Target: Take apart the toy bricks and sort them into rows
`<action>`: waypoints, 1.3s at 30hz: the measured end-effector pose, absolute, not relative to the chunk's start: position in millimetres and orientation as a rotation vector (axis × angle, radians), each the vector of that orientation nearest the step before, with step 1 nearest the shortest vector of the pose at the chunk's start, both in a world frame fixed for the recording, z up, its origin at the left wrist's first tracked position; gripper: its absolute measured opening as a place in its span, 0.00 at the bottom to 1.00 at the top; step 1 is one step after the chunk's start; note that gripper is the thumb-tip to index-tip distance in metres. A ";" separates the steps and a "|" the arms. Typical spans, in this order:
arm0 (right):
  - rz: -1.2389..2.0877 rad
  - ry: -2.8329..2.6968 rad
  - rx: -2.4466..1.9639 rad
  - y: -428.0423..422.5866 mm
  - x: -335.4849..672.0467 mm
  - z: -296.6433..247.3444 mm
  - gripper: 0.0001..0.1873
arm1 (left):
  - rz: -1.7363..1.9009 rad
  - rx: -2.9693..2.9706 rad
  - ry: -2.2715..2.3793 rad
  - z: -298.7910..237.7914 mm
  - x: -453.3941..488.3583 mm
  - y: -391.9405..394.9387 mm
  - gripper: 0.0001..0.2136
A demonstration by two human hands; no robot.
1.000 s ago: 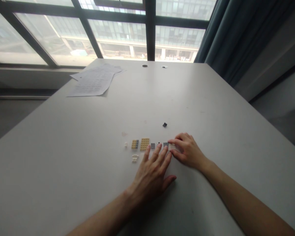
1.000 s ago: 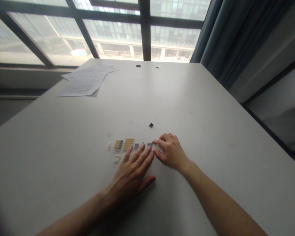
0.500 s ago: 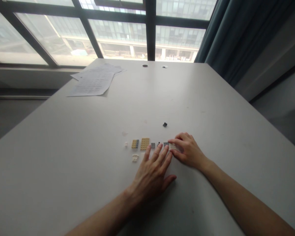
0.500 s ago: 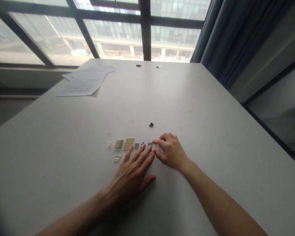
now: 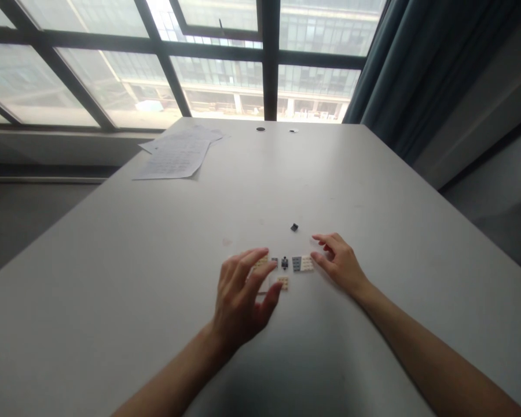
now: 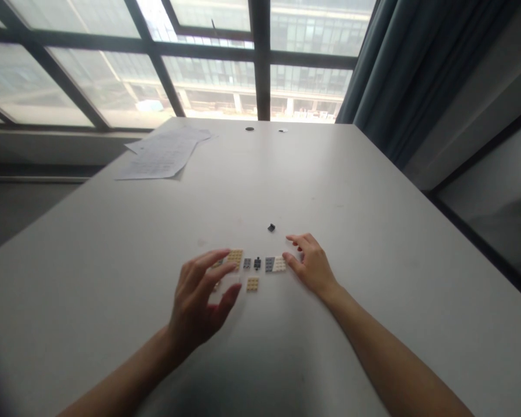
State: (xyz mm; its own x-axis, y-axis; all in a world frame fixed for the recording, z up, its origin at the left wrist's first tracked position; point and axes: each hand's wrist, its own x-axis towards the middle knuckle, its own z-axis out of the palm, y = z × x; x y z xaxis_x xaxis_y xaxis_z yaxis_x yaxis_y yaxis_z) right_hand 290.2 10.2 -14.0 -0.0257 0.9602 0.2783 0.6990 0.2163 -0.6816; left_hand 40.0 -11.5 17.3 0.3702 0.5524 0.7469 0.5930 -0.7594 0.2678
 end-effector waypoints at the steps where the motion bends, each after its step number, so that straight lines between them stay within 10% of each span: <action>1: 0.488 -1.767 -1.569 15.9 289.5 -12.9 0.18 | -1.429 -2.511 -1.137 16.9 33.5 -7.6 0.12; 14: 0.437 -1.762 -1.832 94.8 251.5 -2.1 0.06 | -1.661 -2.265 -1.267 -6.7 9.5 8.6 0.06; 39: 1.248 -1.122 -1.035 -64.3 208.2 -10.2 0.10 | -1.466 -2.831 -1.132 -9.7 38.4 -35.8 0.07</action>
State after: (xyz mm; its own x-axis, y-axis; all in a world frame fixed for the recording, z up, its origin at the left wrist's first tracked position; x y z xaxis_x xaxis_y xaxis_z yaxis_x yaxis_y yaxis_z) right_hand 208.2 -64.3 -10.2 -0.0073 0.9980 0.0620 -0.1674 0.0599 -0.9841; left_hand 38.4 -35.8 -9.7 0.4090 0.6555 0.6348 0.4483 -0.7503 0.4859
